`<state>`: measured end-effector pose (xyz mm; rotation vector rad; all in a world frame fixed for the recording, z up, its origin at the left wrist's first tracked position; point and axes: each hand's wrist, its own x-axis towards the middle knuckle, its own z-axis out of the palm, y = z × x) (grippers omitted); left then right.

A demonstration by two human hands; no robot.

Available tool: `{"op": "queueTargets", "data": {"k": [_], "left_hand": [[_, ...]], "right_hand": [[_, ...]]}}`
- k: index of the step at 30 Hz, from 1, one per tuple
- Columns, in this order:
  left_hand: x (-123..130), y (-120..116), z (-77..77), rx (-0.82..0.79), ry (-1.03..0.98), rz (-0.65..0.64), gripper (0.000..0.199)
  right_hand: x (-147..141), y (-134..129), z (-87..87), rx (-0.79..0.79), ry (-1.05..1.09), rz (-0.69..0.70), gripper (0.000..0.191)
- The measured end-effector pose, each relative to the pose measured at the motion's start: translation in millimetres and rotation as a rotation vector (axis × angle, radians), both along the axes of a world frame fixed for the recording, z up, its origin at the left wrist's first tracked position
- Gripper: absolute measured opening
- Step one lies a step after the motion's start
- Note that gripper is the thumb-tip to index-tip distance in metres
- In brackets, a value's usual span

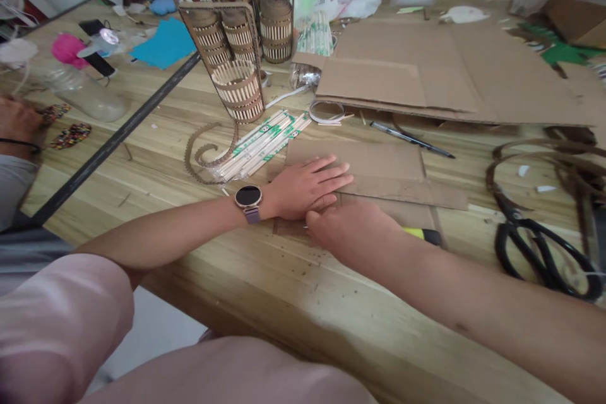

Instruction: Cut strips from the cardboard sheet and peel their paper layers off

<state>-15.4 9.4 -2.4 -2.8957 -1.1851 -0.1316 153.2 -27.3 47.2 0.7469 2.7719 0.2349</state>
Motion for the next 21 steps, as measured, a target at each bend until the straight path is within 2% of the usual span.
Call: {"op": "queueTargets", "data": {"k": [4, 8, 14, 16, 18, 21], "left_hand": [[-0.6, -1.5, 2.0, 0.002, -0.020, -0.007, 0.050], [-1.0, -2.7, 2.8, -0.012, -0.026, 0.003, 0.050], [-1.7, -1.3, -2.9, -0.022, -0.064, 0.017, 0.052], [-2.2, -0.2, -6.1, -0.018, -0.087, 0.010, 0.052], [-2.8, 0.5, -8.8, -0.008, -0.113, 0.005, 0.052], [-3.9, -0.4, -9.5, 0.037, -0.152, 0.023, 0.051]], "right_hand": [[19.8, 3.4, 7.1, -0.009, -0.120, 0.015, 0.033], [39.6, 6.2, 10.4, -0.052, -0.159, -0.025, 0.021], [72.9, 11.0, 1.2, -0.025, -0.178, -0.076, 0.015], [84.5, 17.6, -0.3, -0.058, -0.149, -0.058, 0.019], [95.7, 26.9, 2.0, -0.098, -0.097, -0.051, 0.034], [106.1, 42.7, 9.7, -0.001, 0.006, -0.142, 0.052]]}}
